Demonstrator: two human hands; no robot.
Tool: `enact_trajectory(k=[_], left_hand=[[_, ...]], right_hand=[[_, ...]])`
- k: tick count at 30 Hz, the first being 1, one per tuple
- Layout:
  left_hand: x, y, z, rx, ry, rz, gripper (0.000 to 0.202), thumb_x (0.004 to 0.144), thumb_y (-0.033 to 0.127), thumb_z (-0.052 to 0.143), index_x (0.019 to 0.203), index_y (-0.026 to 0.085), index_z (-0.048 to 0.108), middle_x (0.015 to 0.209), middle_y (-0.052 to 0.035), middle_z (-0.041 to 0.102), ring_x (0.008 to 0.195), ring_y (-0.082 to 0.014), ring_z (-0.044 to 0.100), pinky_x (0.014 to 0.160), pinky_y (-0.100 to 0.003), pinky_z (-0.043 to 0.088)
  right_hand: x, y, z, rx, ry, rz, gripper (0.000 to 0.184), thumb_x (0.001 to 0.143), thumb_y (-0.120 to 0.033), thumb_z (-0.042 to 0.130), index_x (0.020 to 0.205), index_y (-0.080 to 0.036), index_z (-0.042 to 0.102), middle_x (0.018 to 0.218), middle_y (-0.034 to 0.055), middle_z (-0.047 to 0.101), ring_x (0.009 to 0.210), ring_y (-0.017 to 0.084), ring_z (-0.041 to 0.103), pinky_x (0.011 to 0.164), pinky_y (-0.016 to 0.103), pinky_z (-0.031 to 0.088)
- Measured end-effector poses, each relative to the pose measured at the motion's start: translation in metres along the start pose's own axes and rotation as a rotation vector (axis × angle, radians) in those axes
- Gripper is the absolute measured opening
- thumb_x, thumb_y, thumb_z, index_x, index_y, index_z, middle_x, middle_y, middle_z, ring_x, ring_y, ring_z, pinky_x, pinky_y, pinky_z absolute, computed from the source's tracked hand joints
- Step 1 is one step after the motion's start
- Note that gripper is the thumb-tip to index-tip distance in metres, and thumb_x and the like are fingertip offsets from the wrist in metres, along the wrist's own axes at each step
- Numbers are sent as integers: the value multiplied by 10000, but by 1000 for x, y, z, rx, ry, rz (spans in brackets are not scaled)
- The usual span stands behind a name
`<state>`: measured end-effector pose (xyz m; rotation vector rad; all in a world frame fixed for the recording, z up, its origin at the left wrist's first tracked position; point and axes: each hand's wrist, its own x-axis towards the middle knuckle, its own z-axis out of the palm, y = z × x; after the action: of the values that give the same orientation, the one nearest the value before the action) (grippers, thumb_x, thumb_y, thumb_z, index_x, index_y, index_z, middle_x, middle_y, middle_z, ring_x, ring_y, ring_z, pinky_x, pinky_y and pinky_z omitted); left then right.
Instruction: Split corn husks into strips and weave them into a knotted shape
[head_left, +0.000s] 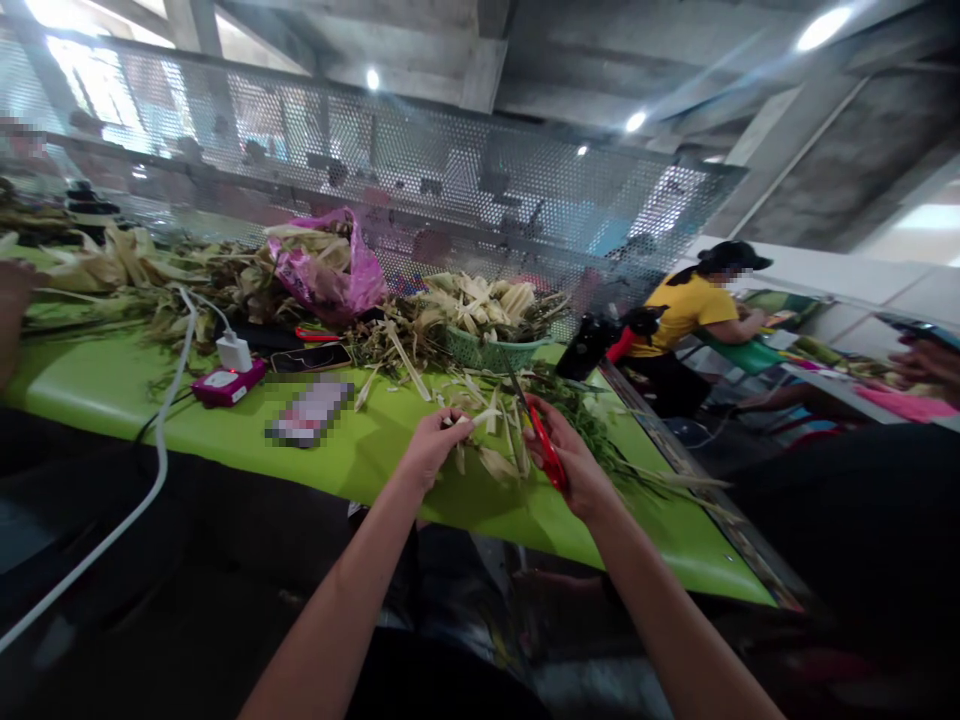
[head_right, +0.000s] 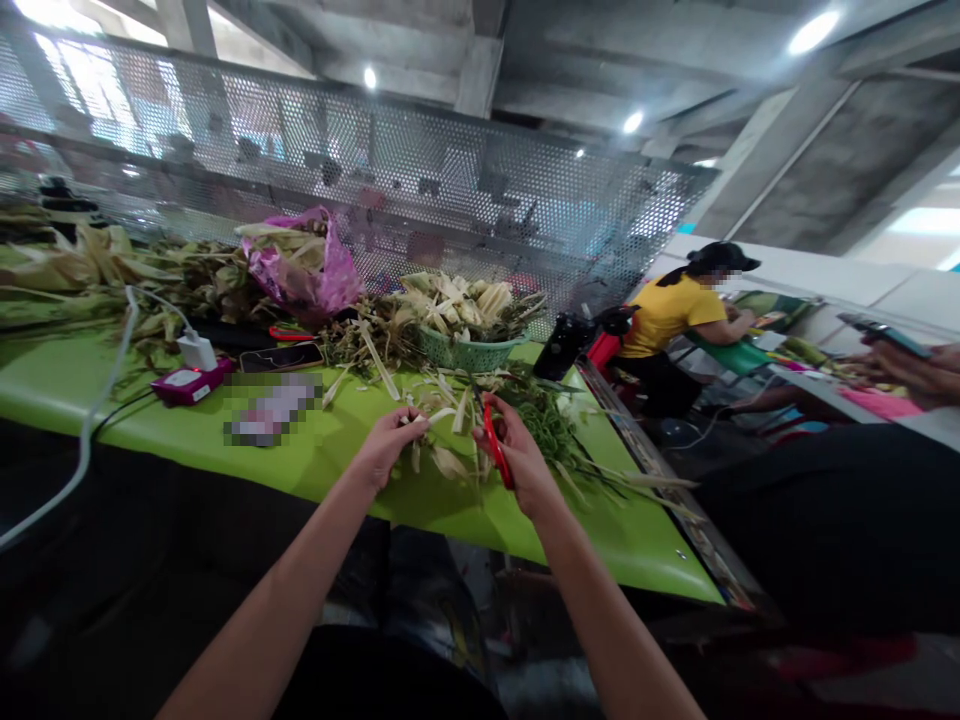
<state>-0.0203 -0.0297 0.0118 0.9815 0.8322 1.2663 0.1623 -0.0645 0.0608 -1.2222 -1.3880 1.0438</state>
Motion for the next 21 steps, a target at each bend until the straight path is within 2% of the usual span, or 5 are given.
enact_trajectory(k=[3,7,14,17,21], left_hand=[[1,0,-1,-72,16,23,277,600,371,742,722,160,611,551,40,487,479,-62,414,461,-186,309],[0,1,0,-154,20,50,285,605,373,750,713,161,592,610,33,515,545,-68,458,535,-187,363],[1,-1,0,-172,82,134,230,639,302,722,767,168,587,665,23,550,619,-79,502,613,-187,394],[3,-2,0,-182,96,147,206,646,278,702,766,169,576,698,7,583,654,-94,536,632,-198,412],[3,-1,1,-185,125,164,236,621,289,727,744,168,565,656,26,555,615,-85,519,614,-201,410]], right_hand=[[-17,0,-13,-32,-117,29,627,750,-496,629,1306,-299,415,823,6,478,642,135,454,575,263,414],[-35,-1,-21,-100,-257,72,565,795,-577,529,1282,-317,406,893,44,488,725,192,479,659,332,433],[-44,3,-14,-260,-347,116,589,812,-594,507,1303,-312,346,903,29,497,719,165,486,621,285,424],[-45,4,-12,-292,-332,117,610,805,-595,521,1294,-273,349,893,27,500,725,156,485,618,266,418],[-46,1,-8,-313,-341,102,610,811,-591,513,1290,-244,364,861,24,497,747,166,491,661,282,428]])
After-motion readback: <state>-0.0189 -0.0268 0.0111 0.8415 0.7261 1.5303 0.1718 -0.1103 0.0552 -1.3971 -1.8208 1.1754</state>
